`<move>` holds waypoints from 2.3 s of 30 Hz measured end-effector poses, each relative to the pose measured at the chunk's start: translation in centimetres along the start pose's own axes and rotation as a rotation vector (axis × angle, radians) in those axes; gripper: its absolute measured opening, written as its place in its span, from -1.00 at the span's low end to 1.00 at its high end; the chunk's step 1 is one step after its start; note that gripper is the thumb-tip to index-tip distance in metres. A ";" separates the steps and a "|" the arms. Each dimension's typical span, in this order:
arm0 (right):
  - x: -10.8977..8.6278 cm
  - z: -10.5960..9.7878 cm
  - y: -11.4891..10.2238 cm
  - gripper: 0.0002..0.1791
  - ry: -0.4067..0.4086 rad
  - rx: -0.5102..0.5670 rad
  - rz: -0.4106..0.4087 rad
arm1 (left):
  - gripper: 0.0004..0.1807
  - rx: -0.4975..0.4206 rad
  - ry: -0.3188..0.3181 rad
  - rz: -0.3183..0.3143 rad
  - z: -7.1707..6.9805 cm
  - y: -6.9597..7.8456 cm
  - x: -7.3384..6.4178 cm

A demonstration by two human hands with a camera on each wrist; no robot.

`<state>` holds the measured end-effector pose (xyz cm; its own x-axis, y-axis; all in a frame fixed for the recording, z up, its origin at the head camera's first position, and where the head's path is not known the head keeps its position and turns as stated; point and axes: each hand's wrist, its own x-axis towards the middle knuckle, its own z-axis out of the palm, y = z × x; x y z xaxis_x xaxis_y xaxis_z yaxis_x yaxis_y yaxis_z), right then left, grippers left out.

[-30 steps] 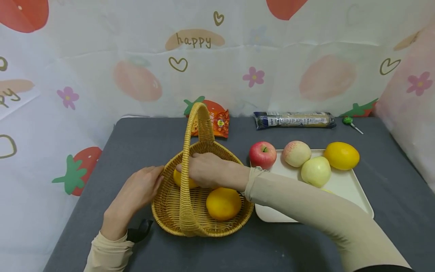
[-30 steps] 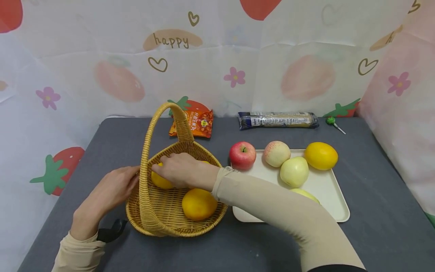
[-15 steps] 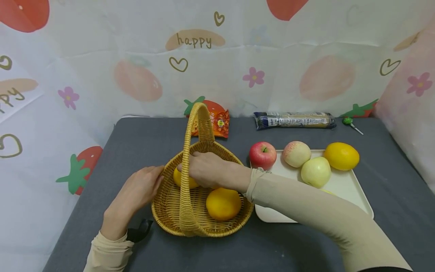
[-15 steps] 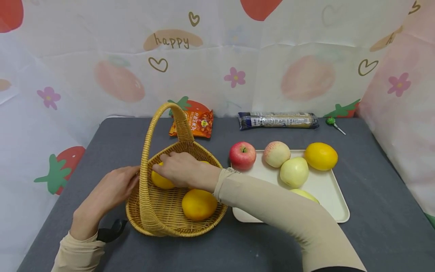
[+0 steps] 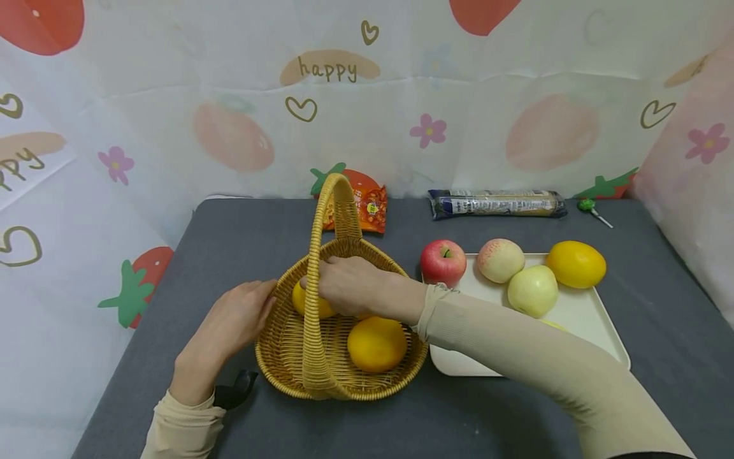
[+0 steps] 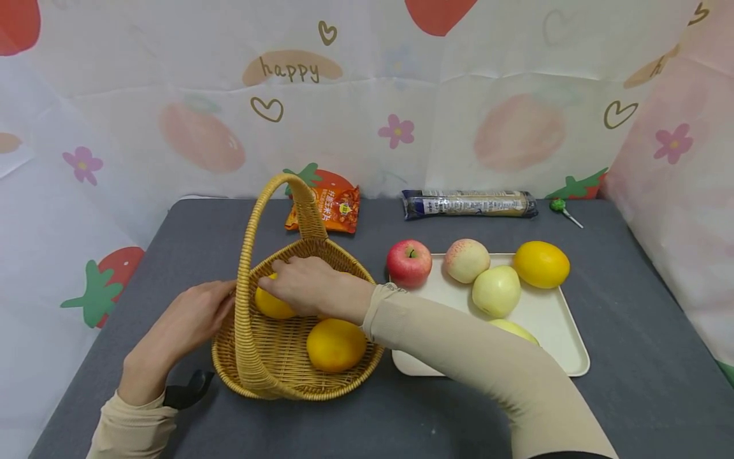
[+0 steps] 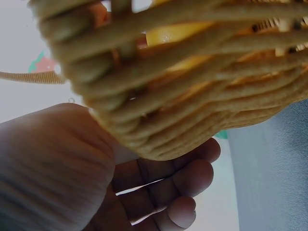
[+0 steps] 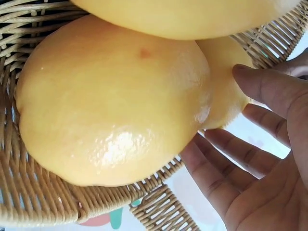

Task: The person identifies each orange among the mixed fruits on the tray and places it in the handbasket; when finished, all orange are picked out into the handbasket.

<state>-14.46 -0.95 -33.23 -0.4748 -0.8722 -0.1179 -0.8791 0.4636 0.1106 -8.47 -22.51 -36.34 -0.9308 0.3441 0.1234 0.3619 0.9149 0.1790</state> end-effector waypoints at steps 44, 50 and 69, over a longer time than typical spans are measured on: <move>-22.3 1.3 11.4 -0.56 0.308 0.231 0.392 | -0.72 -0.010 -0.016 -0.005 -0.2 0.0 0.0; -25.6 2.7 13.8 -0.49 0.248 0.267 0.557 | -0.72 -0.005 -0.012 -0.004 -0.3 0.0 0.0; -31.3 7.9 18.6 -0.33 0.111 0.389 0.720 | -0.71 -0.018 -0.007 -0.010 -0.1 0.0 0.0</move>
<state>-16.32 36.23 -35.32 -0.9385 -0.3419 -0.0485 -0.3227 0.9182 -0.2298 -8.42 -22.55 -36.28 -0.9346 0.3368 0.1145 0.3537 0.9142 0.1976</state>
